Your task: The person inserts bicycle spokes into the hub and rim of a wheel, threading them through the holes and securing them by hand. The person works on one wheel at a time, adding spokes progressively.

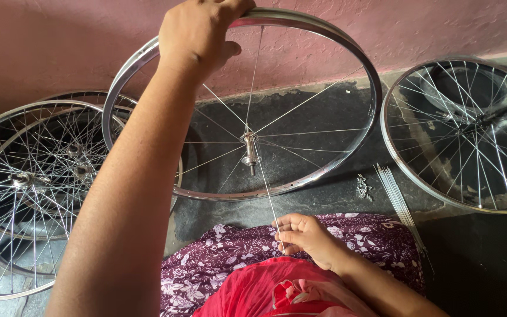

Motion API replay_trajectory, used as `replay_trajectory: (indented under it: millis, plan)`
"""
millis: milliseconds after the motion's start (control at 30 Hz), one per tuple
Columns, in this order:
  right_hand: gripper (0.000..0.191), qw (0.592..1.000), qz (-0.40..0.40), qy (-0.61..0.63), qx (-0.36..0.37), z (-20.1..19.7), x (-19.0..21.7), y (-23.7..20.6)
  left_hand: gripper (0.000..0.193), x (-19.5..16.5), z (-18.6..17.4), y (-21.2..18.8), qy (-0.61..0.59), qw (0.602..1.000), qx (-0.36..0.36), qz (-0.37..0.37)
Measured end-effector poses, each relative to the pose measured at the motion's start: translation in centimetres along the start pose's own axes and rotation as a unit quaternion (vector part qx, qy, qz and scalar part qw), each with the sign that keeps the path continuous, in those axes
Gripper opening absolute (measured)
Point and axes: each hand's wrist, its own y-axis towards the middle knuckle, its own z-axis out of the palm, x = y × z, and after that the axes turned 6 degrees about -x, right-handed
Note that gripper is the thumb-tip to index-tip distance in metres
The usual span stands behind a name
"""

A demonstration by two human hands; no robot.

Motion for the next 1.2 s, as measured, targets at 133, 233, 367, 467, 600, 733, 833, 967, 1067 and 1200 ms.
replay_trajectory:
  millis: [133,233,367,467,600,733,833,967,1067,1200]
  plan:
    - [0.038,1.0,0.0,0.007,-0.002,0.2,0.7,-0.4,0.056,-0.1,0.0,-0.1,0.002,1.0,-0.017,0.012]
    - [0.039,1.0,-0.009,0.003,-0.002,0.7,1.9,-0.9,0.057,-0.1,0.0,-0.1,0.008,1.0,-0.015,0.008]
    - [0.048,0.996,-0.023,-0.034,-0.08,1.7,4.3,0.6,0.055,-0.3,0.0,-0.1,0.006,1.0,-0.01,0.001]
    - [0.04,0.975,-0.108,-0.108,-0.159,2.0,6.5,4.7,0.057,-0.5,-0.2,0.2,0.0,1.0,0.005,0.0]
    - [0.032,0.901,-0.376,-0.062,-0.208,2.2,8.4,11.1,0.057,-0.7,-0.5,0.1,-0.002,1.0,0.02,-0.012]
    - [0.028,0.854,-0.441,-0.07,-0.266,0.8,9.1,13.2,0.056,-0.7,-1.0,-0.5,-0.009,1.0,0.016,-0.015]
    - [0.016,0.853,-0.434,-0.086,-0.277,-0.2,11.2,14.0,0.055,-0.8,-1.3,-0.9,-0.013,1.0,0.012,-0.016]
    - [0.013,0.86,-0.357,-0.188,-0.312,-0.7,15.5,14.6,0.057,-1.4,-1.6,-1.0,-0.018,1.0,0.013,-0.022]
    - [0.023,0.744,-0.211,-0.555,-0.306,-0.9,17.0,14.5,0.057,-1.5,-2.0,-1.2,-0.003,0.998,0.035,-0.049]
    - [0.021,0.764,-0.249,-0.515,-0.299,-0.6,16.6,13.5,0.061,-1.0,-2.2,-1.7,0.014,0.998,0.028,-0.057]
